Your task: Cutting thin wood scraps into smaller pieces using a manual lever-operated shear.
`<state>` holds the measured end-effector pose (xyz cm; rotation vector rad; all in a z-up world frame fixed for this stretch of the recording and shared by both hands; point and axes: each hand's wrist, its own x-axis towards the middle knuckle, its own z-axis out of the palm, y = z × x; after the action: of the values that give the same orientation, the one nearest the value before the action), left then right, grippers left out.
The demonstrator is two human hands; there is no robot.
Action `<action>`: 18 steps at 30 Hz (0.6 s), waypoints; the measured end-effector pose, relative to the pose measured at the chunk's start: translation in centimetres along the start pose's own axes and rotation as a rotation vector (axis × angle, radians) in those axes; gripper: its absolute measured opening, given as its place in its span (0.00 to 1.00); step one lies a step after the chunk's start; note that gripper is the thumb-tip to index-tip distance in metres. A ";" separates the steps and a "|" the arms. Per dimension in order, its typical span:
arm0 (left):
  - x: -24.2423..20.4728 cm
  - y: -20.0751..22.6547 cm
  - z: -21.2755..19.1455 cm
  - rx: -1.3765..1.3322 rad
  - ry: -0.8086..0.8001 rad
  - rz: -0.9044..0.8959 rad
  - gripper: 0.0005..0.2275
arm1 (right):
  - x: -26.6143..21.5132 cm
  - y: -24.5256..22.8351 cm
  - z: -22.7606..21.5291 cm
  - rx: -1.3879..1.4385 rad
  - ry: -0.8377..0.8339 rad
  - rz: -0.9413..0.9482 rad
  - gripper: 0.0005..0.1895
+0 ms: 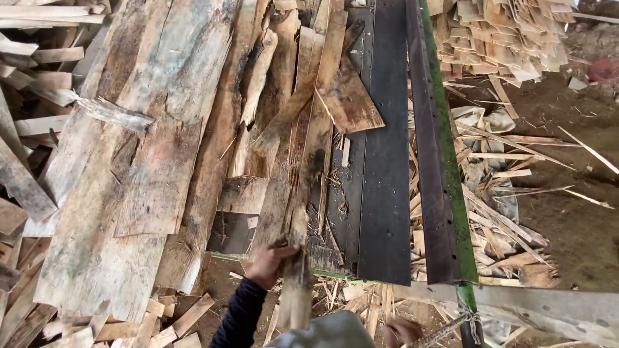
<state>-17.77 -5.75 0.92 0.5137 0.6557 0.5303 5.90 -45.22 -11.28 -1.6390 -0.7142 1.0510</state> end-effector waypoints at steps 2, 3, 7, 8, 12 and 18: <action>0.2 -2.3 -0.6 0.119 0.036 -0.033 0.19 | 7.9 -9.5 5.1 0.034 -0.025 0.000 0.27; -0.2 -2.5 -0.2 0.122 0.032 -0.036 0.19 | 10.5 -14.0 6.9 0.035 -0.021 0.000 0.27; -4.2 -0.7 4.7 0.357 0.038 0.018 0.20 | 18.6 -23.7 14.8 0.035 -0.275 0.240 0.47; -5.8 0.6 6.6 0.361 0.046 0.028 0.23 | 21.4 -24.0 16.8 0.152 -0.279 0.204 0.48; -8.9 1.5 6.6 0.580 -0.007 0.101 0.23 | 23.6 -27.6 22.0 0.392 -0.297 0.151 0.46; -10.9 1.2 -0.6 0.502 0.096 0.081 0.29 | 18.5 -32.8 25.2 0.166 -0.343 -0.244 0.30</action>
<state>-25.88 -11.29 5.95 0.9940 0.8673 0.4670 -7.09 -8.54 11.99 -1.2075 -0.9972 1.1898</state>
